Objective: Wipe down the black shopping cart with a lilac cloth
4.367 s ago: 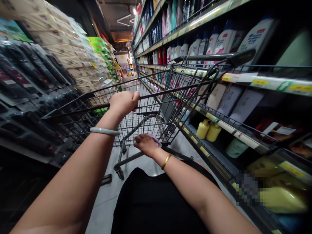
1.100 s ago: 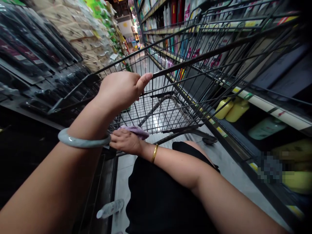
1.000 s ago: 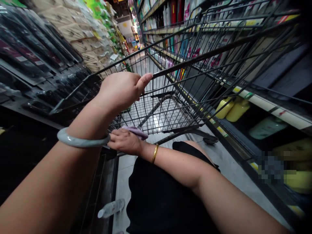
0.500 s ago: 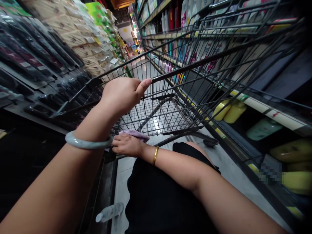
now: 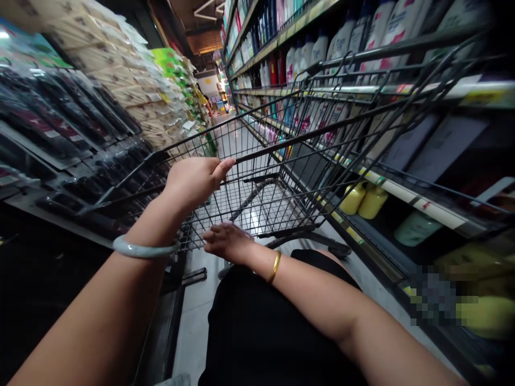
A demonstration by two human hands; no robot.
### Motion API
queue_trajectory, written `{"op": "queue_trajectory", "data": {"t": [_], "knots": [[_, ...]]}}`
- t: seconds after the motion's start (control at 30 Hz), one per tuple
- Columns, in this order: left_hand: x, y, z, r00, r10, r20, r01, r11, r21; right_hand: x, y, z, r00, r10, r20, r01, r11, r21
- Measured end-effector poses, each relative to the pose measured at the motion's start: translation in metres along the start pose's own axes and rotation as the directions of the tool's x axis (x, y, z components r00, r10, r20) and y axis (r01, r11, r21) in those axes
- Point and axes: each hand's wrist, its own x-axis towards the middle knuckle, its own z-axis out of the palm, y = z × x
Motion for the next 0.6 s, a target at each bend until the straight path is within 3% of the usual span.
{"op": "queue_trajectory", "data": {"t": [0.1, 0.17, 0.23, 0.27, 0.37, 0.43, 0.53, 0.6], "knots": [[0.002, -0.003, 0.002, 1.0, 0.006, -0.025, -0.005, 1.0, 0.025, -0.001, 0.01, -0.02, 0.987, 0.072, -0.143, -0.074, 0.997, -0.006], [0.003, -0.003, 0.004, 0.999, 0.013, -0.046, -0.011, 0.999, 0.038, 0.0, 0.019, -0.039, 0.94, 0.154, -0.306, -0.167, 0.986, -0.018], [0.003, -0.003, 0.005, 0.998, 0.014, -0.068, -0.01, 0.999, 0.054, -0.002, 0.027, -0.05, 0.891, 0.223, -0.395, -0.249, 0.968, -0.016], [0.003, -0.004, 0.005, 0.997, 0.009, -0.075, -0.005, 0.998, 0.059, -0.005, 0.03, -0.053, 0.887, 0.233, -0.399, -0.262, 0.965, -0.018], [0.005, -0.006, 0.008, 0.996, -0.021, -0.091, 0.026, 0.998, 0.056, -0.014, 0.039, -0.05, 0.935, 0.14, -0.326, -0.168, 0.984, -0.061], [0.007, -0.01, 0.01, 0.994, -0.033, -0.104, 0.038, 0.998, 0.043, -0.017, 0.045, -0.051, 0.932, 0.095, -0.351, -0.135, 0.986, -0.093], [0.011, -0.015, 0.013, 0.993, -0.033, -0.114, 0.038, 0.999, 0.039, -0.017, 0.054, -0.062, 0.836, 0.191, -0.514, -0.267, 0.96, -0.079], [0.013, -0.019, 0.014, 0.992, -0.032, -0.118, 0.037, 0.998, 0.042, -0.018, 0.059, -0.069, 0.785, 0.273, -0.557, -0.355, 0.934, -0.043]]}}
